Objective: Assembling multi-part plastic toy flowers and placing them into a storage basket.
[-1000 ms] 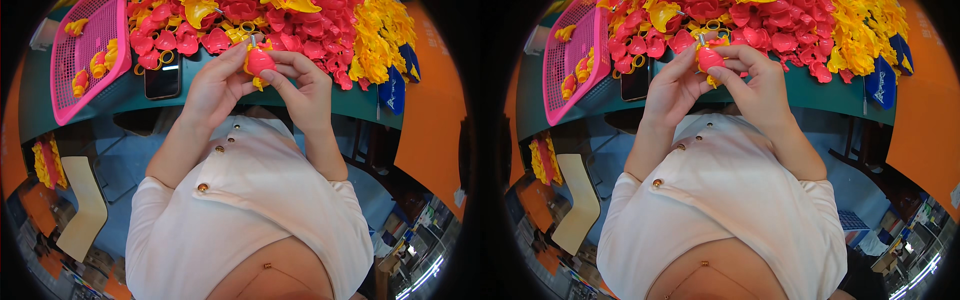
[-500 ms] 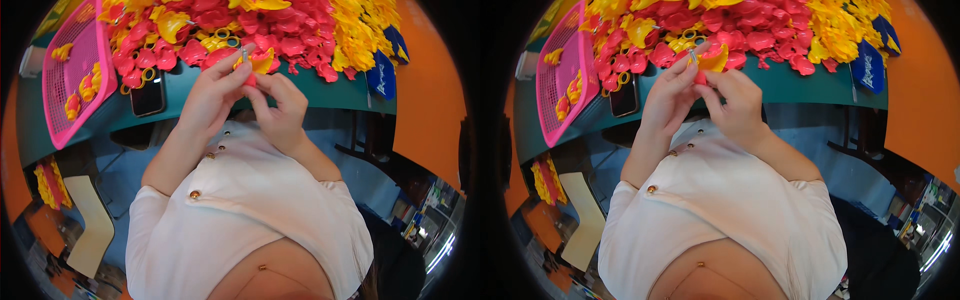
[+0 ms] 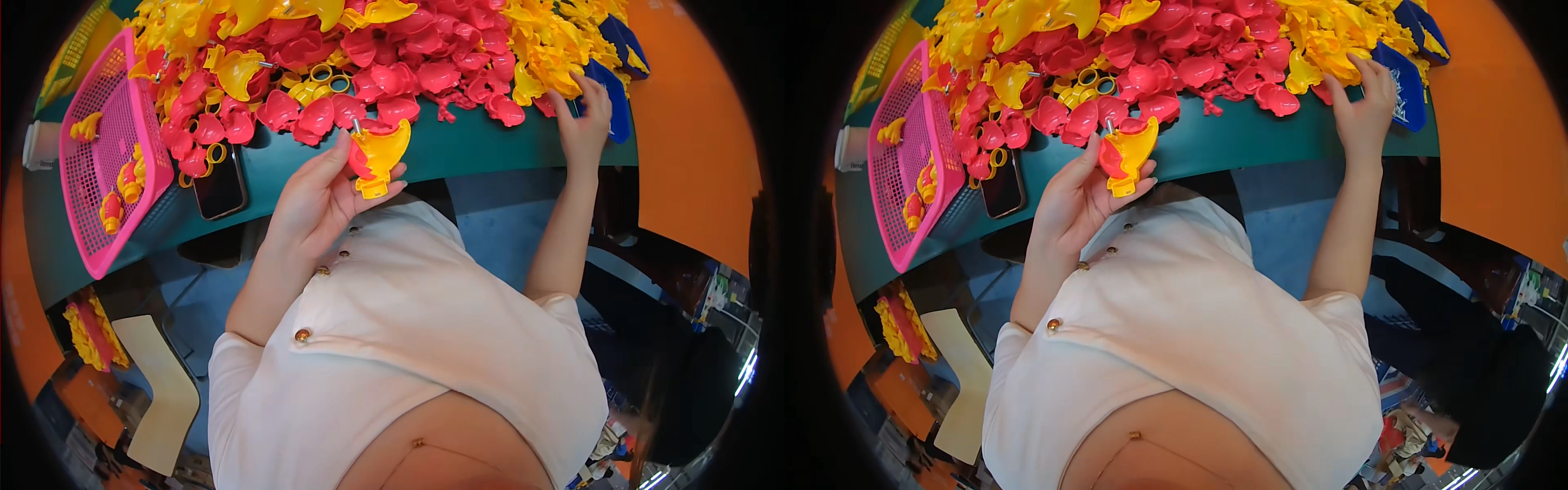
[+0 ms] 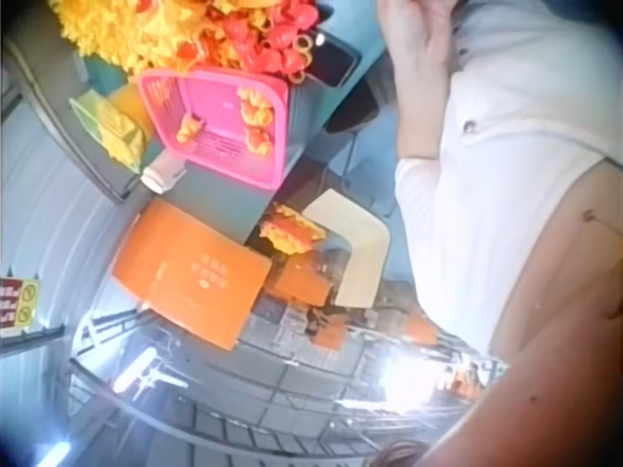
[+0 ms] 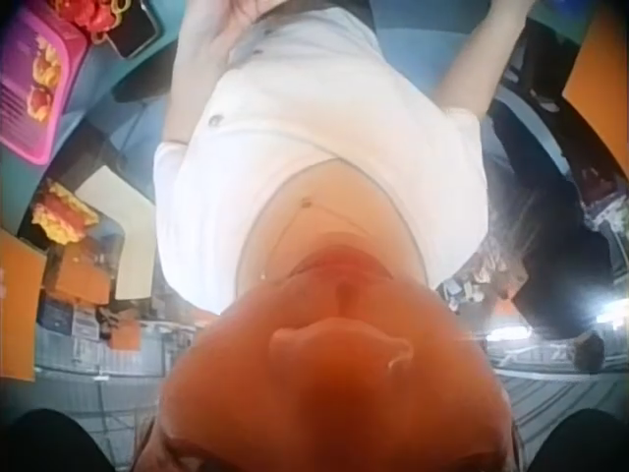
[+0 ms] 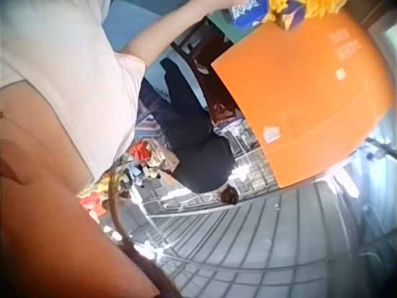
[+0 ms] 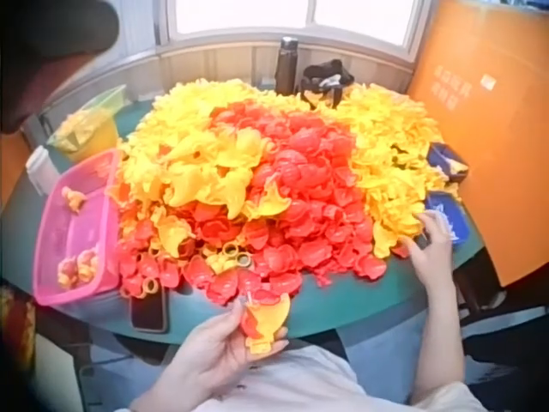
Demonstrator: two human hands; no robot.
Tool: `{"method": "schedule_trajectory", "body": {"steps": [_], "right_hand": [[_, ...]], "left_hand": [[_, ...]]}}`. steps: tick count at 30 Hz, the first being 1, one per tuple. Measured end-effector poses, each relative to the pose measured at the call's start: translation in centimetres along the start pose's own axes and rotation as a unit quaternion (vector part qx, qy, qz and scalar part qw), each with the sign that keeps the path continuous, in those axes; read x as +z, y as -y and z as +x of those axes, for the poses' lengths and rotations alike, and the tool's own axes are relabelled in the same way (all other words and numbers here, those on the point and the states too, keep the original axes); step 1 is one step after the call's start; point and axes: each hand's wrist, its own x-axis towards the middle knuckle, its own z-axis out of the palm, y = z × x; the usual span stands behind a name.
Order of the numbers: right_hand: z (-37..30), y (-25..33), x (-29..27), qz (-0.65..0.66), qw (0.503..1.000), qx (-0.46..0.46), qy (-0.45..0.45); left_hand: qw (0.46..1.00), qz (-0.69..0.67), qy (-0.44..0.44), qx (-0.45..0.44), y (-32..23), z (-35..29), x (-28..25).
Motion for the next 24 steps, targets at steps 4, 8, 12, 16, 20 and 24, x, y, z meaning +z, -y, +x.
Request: {"method": "schedule_trajectory", "body": {"steps": [4, 8, 12, 16, 20, 24], "right_hand": [[1.4, -0.3, 2.2, 0.0, 0.999, -0.026, -0.025], [2.6, -1.7, 2.8, 0.164, 0.971, 0.175, 0.012], [3.1, -4.5, 2.4, 0.387, 0.859, 0.327, -0.069], [2.5, -5.4, 2.0, 0.426, 0.841, 0.334, -0.006], [1.3, -5.4, 2.5, 0.293, 0.926, 0.239, 0.025], [1.2, -1.9, -0.2, 0.289, 0.934, 0.206, 0.033]], "left_hand": [[0.999, 0.021, 0.0, 0.033, 0.1, 0.2, 0.6], [0.995, 0.073, 0.027, 0.056, 0.0, -0.1, 0.9], [0.996, 0.071, 0.034, 0.045, -0.4, 0.1, 0.6], [0.997, 0.048, 0.058, 0.012, -0.4, 0.3, 0.0], [0.997, 0.024, 0.069, -0.013, 0.1, 0.4, -0.3], [0.999, 0.015, 0.042, -0.005, 0.1, 0.0, -0.5]]}}
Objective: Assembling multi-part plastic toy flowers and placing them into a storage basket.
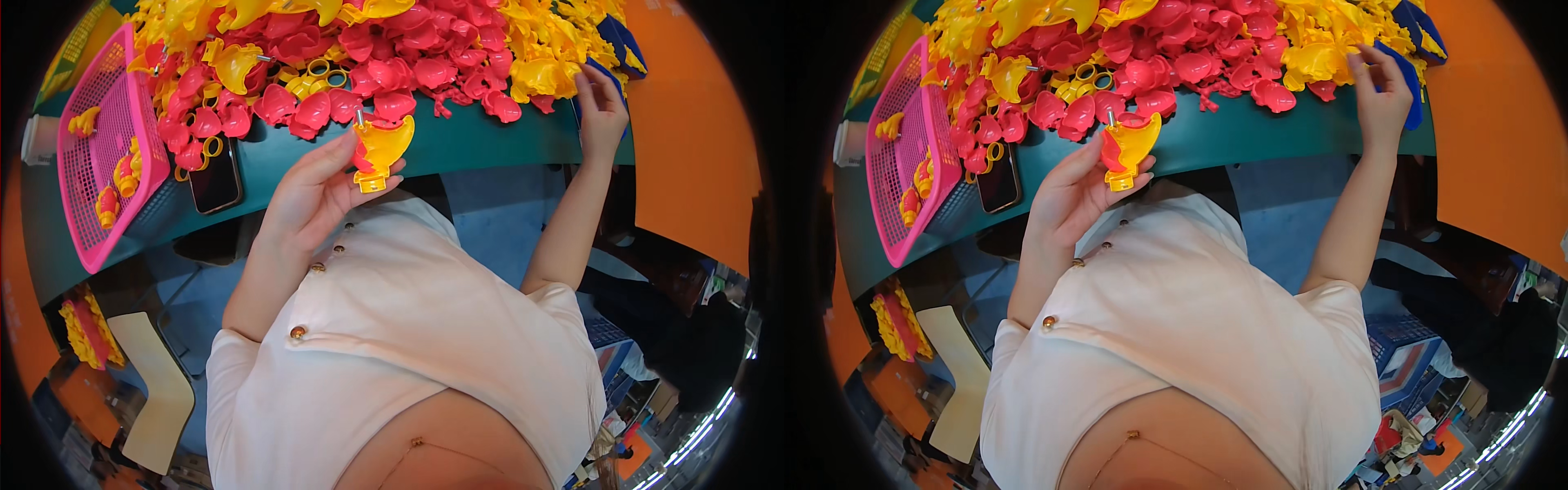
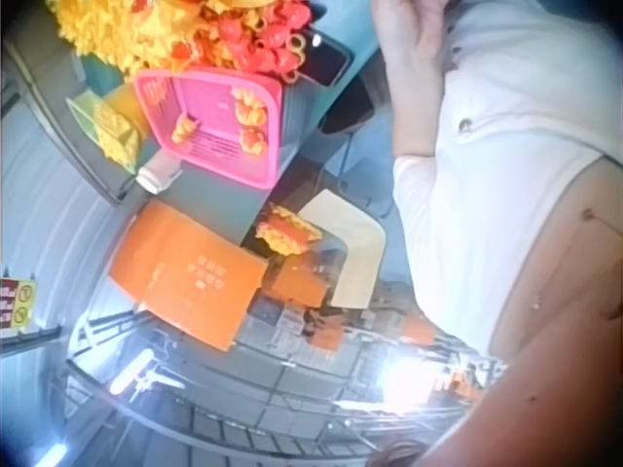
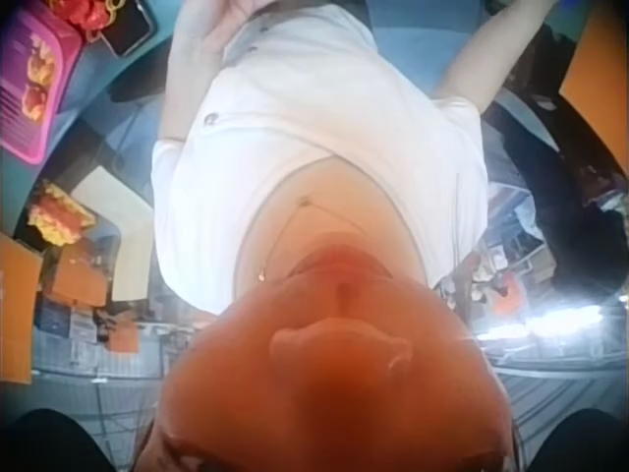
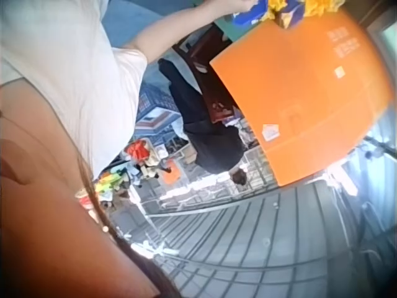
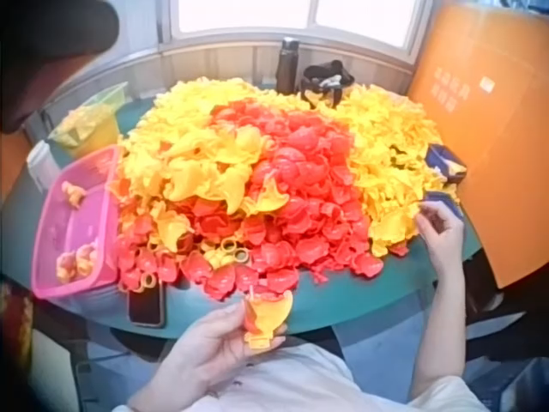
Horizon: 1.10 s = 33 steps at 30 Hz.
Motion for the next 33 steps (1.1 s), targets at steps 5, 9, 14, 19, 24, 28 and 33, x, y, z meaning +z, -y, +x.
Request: {"method": "schedule_trajectory", "body": {"steps": [5, 9, 14, 19, 24, 28, 33], "right_hand": [[-1.4, 1.8, 2.2, -0.255, 0.937, -0.212, 0.107], [-1.3, 1.7, 3.0, -0.24, 0.956, -0.156, 0.072], [-0.9, 1.6, 4.0, -0.261, 0.93, -0.172, 0.193], [-0.8, 1.2, 2.8, -0.2, 0.949, -0.1, 0.223], [-6.5, 4.8, 3.0, 0.254, 0.964, -0.007, 0.076], [-12.8, 6.6, 7.9, 0.373, 0.916, -0.019, 0.143], [-16.2, 5.9, 8.4, 0.192, 0.978, -0.023, 0.073]], "left_hand": [[1.0, 0.003, -0.006, 0.0, 0.1, 0.2, 0.1], [1.0, 0.018, 0.013, -0.003, 0.3, 0.4, 0.4], [0.999, 0.033, 0.003, 0.002, 0.3, 0.4, 0.8], [0.999, 0.043, -0.004, 0.001, 0.2, 0.3, 1.2], [0.998, 0.062, -0.028, 0.017, 0.5, 0.2, -0.1], [0.998, 0.063, -0.017, 0.015, 0.9, 0.7, 0.0], [0.997, 0.068, -0.021, 0.012, 1.2, 0.2, -0.4]]}}
